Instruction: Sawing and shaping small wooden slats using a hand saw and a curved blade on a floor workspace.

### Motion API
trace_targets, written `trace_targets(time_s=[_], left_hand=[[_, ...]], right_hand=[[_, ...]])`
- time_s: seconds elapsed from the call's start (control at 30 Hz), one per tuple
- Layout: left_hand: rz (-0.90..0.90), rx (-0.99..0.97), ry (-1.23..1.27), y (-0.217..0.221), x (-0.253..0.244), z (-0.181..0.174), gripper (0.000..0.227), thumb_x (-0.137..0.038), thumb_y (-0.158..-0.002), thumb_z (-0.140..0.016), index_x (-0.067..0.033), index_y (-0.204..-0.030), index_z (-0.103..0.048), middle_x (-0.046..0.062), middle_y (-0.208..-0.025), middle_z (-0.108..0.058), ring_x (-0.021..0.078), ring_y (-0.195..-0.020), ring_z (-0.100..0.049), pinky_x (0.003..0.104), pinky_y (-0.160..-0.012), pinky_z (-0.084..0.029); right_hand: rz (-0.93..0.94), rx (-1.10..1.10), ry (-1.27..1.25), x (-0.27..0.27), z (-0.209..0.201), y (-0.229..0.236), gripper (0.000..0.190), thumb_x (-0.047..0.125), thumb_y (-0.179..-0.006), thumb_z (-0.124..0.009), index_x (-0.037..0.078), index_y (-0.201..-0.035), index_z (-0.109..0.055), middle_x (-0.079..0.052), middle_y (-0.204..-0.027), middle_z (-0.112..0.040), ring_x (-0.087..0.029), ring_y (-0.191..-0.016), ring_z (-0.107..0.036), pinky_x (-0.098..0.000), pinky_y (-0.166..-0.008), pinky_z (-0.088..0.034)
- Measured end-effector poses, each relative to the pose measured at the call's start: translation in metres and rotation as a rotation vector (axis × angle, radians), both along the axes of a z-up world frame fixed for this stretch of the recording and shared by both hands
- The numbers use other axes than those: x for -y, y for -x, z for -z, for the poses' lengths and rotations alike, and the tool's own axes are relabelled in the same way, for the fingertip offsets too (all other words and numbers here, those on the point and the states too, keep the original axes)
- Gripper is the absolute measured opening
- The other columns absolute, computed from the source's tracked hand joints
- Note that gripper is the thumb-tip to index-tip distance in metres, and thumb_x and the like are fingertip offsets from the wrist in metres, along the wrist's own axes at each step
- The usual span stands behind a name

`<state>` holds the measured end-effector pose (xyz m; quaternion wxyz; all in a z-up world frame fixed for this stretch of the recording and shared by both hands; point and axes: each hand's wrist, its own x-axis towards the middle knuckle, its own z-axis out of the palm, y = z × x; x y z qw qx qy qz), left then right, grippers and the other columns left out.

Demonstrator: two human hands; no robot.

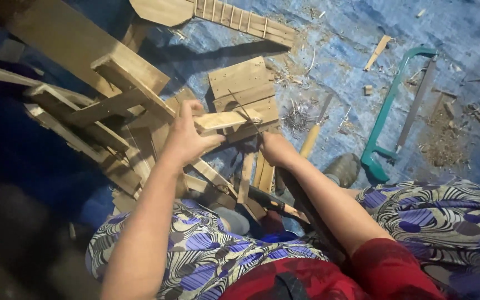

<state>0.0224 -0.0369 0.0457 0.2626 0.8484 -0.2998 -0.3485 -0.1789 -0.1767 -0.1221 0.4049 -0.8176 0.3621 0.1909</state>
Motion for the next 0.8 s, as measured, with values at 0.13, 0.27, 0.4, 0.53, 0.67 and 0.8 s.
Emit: trace_targets(time_s=[0.13,0.27,0.4,0.53,0.67,0.8], left_hand=[[-0.108,0.109,0.166,0.004,-0.006,0.027,0.060,-0.029,-0.070,-0.093,-0.0147,-0.109,-0.050,0.011,-0.119,-0.072,0.0350,-0.118,-0.066,0.045,-0.099,-0.056],[-0.188,0.099,0.423,0.001,-0.006,0.017,0.053,-0.014,-0.068,-0.096,-0.0061,-0.093,-0.050,0.016,-0.115,-0.074,0.0372,-0.110,-0.070,0.038,-0.084,-0.065],[-0.227,0.120,0.658,-0.008,-0.025,-0.040,0.048,-0.008,-0.074,-0.095,-0.0082,-0.090,-0.050,0.013,-0.116,-0.075,0.0293,-0.107,-0.073,0.029,-0.079,-0.066],[-0.288,-0.005,0.871,-0.017,-0.049,-0.065,0.048,-0.015,-0.084,-0.089,-0.0086,-0.098,-0.043,0.025,-0.119,-0.070,0.0288,-0.111,-0.071,0.028,-0.083,-0.062],[-0.398,0.077,0.672,-0.014,-0.039,-0.020,0.043,-0.022,-0.084,-0.094,-0.0091,-0.094,-0.054,0.015,-0.099,-0.074,0.0237,-0.094,-0.073,0.032,-0.077,-0.062],[-0.549,0.030,0.379,0.006,-0.010,0.019,0.045,-0.028,-0.079,-0.093,-0.0078,-0.096,-0.057,0.010,-0.087,-0.071,0.0149,-0.069,-0.070,0.026,-0.062,-0.058]], right_hand=[[-0.034,0.016,0.036,-0.009,-0.029,-0.005,0.031,0.017,-0.097,-0.058,-0.004,-0.118,-0.068,-0.025,-0.093,-0.075,-0.041,-0.089,-0.077,-0.0486,-0.075,-0.060],[-0.193,0.096,0.185,-0.033,-0.104,0.001,0.039,0.017,-0.098,-0.053,-0.003,-0.130,-0.059,-0.027,-0.096,-0.075,-0.041,-0.090,-0.077,-0.0506,-0.076,-0.061],[-0.115,-0.003,0.178,0.047,-0.108,0.025,0.039,0.019,-0.097,-0.057,-0.012,-0.120,-0.061,-0.037,-0.103,-0.073,-0.052,-0.101,-0.072,-0.0634,-0.088,-0.055],[0.287,-0.074,0.313,0.137,-0.037,0.096,0.031,0.019,-0.098,-0.054,0.004,-0.116,-0.074,-0.026,-0.100,-0.077,-0.047,-0.103,-0.072,-0.0599,-0.087,-0.055],[0.307,0.067,0.190,0.084,-0.125,0.062,0.036,0.016,-0.097,-0.054,0.003,-0.127,-0.067,-0.028,-0.106,-0.074,-0.048,-0.103,-0.071,-0.0591,-0.092,-0.054],[0.115,0.141,0.124,0.028,-0.100,0.030,0.042,0.012,-0.094,-0.059,-0.005,-0.132,-0.060,-0.038,-0.111,-0.069,-0.057,-0.107,-0.065,-0.0668,-0.096,-0.049]])
